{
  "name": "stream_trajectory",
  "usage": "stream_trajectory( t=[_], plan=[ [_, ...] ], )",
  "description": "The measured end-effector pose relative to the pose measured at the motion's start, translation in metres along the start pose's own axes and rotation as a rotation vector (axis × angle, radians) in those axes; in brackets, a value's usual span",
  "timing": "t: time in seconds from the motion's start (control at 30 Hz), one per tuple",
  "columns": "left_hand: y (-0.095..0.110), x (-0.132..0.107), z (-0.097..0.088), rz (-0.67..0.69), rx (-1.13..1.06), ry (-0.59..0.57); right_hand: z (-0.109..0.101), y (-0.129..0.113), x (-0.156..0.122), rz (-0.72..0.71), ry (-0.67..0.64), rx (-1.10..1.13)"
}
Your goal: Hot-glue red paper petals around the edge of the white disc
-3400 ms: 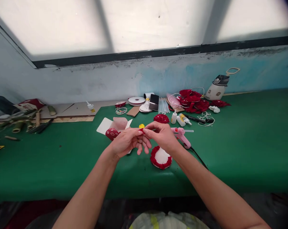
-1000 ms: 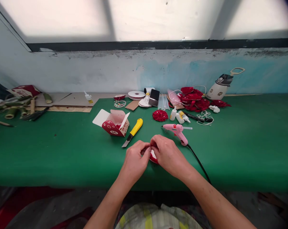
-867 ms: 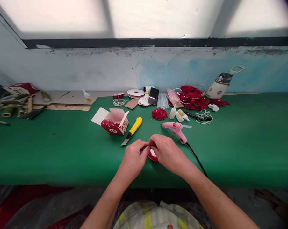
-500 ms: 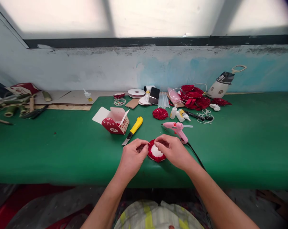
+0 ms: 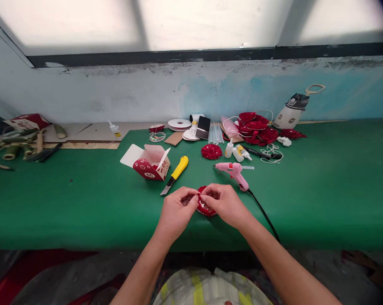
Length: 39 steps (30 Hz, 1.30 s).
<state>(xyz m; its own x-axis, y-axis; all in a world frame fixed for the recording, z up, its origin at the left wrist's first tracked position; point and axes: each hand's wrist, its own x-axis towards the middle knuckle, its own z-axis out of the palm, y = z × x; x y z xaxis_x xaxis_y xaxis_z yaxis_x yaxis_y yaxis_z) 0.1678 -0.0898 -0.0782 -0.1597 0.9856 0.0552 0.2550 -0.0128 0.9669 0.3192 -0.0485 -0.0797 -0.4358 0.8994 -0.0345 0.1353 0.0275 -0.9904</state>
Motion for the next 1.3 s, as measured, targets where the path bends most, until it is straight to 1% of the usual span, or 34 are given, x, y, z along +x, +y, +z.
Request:
stream_trajectory(
  t=[0.1, 0.23, 0.3, 0.43, 0.5, 0.8, 0.93, 1.03, 1.17, 1.3],
  plan=[
    [0.001, 0.000, 0.000, -0.025, -0.036, -0.014, 0.000, 0.000, -0.001, 0.014, -0.014, 0.048],
    [0.000, 0.000, 0.002, -0.019, -0.045, -0.008, -0.001, -0.002, -0.003, 0.021, -0.039, 0.093],
    [-0.001, 0.001, 0.002, -0.003, -0.031, -0.005, -0.002, -0.003, -0.005, 0.005, -0.036, 0.055],
    [-0.003, 0.001, 0.003, 0.039, 0.030, 0.004, -0.002, -0.005, -0.006, -0.026, 0.032, -0.104],
    [-0.003, 0.001, 0.003, 0.042, 0.052, -0.003, -0.001, -0.005, -0.005, -0.029, 0.044, -0.121],
    [0.001, 0.000, 0.005, -0.026, -0.004, -0.037, 0.000, 0.000, -0.004, -0.052, 0.058, -0.170],
    [-0.001, 0.002, 0.004, -0.079, -0.027, -0.078, 0.001, 0.000, -0.005, -0.058, 0.089, -0.242],
    [-0.005, 0.003, 0.003, -0.105, -0.004, -0.123, 0.001, 0.000, -0.005, -0.069, 0.088, -0.285],
    [-0.011, 0.004, 0.001, -0.088, 0.069, -0.153, 0.003, 0.002, -0.006, -0.076, 0.091, -0.326],
    [-0.016, 0.006, -0.003, -0.097, 0.057, -0.202, 0.003, 0.003, -0.008, -0.079, 0.097, -0.349]
  ],
)
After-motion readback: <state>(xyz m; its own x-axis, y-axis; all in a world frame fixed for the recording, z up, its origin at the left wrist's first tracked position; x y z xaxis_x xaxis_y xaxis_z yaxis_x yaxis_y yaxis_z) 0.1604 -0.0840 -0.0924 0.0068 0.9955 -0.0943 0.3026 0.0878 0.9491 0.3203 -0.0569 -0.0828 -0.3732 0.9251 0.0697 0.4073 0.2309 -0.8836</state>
